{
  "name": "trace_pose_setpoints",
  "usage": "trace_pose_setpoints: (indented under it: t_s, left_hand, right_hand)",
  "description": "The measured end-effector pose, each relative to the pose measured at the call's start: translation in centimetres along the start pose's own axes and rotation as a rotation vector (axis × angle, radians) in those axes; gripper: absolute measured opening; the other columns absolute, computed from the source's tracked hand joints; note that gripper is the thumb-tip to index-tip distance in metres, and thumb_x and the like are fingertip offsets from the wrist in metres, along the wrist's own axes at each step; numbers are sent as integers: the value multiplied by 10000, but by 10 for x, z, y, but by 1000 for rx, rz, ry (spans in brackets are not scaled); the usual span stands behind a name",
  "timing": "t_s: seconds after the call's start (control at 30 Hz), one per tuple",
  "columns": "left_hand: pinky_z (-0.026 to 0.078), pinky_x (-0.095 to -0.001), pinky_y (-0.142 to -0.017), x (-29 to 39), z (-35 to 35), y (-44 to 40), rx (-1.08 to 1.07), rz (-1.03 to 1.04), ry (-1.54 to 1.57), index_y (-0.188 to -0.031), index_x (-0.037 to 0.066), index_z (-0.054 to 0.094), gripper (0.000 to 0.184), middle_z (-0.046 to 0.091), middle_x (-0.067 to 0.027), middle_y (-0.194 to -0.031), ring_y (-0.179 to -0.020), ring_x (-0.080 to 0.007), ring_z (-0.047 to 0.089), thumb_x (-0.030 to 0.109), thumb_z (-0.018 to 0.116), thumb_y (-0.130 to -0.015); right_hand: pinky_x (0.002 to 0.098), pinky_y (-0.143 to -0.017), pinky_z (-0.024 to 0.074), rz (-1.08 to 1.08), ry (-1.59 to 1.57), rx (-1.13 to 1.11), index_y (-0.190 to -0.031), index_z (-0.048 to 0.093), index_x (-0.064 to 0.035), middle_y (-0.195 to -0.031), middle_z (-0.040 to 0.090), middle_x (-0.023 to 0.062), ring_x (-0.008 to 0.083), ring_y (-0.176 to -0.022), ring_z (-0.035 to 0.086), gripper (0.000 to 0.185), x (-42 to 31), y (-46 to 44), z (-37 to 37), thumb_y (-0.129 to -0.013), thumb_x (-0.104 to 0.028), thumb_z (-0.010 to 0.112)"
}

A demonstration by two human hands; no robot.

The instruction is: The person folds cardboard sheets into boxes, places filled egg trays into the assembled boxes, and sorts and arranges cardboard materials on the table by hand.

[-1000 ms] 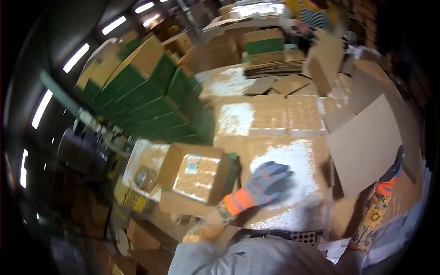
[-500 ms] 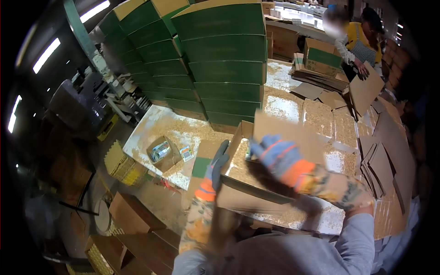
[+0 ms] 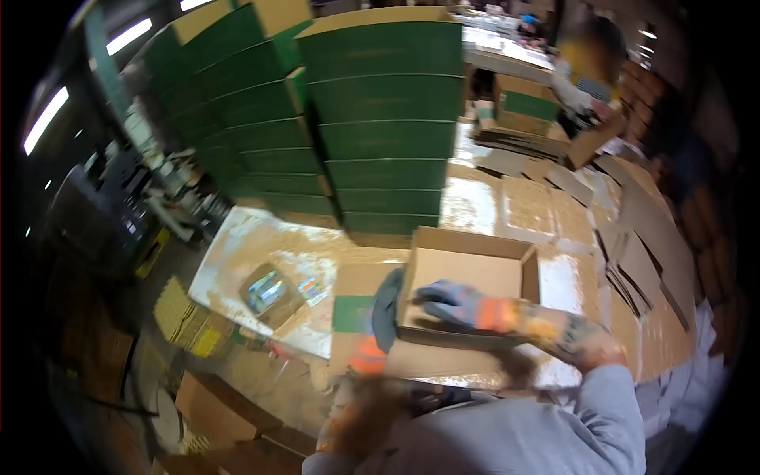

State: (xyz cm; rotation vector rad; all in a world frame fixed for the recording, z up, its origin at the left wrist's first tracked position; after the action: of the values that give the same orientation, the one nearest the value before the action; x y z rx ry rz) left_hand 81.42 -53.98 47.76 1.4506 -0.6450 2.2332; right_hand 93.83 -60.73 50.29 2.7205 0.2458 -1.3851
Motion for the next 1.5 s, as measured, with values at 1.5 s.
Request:
trace_pose_setpoints:
  t_s: [1.5]
  left_hand:
    - [449,-324,-857,235,-33,-337,59,574,-131,-1262,-13,483,449,581,-112,-1164,-977,-160,535,294,551,-941]
  right_hand:
    - [394,-929,449,-374,-513,1323,-1277,489,-34,-1259,526,148,271,-1133,512,441,-33,56,-396,-901,-263,514]
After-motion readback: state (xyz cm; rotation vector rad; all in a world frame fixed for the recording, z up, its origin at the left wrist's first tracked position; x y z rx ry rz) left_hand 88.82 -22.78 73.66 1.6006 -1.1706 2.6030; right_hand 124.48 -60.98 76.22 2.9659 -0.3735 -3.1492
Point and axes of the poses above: each hand's wrist, its own y-axis away from the middle knuckle, its own z-axis out of the palm, x = y × z, the point moved 8 cm from there along -y, towards the middle knuckle
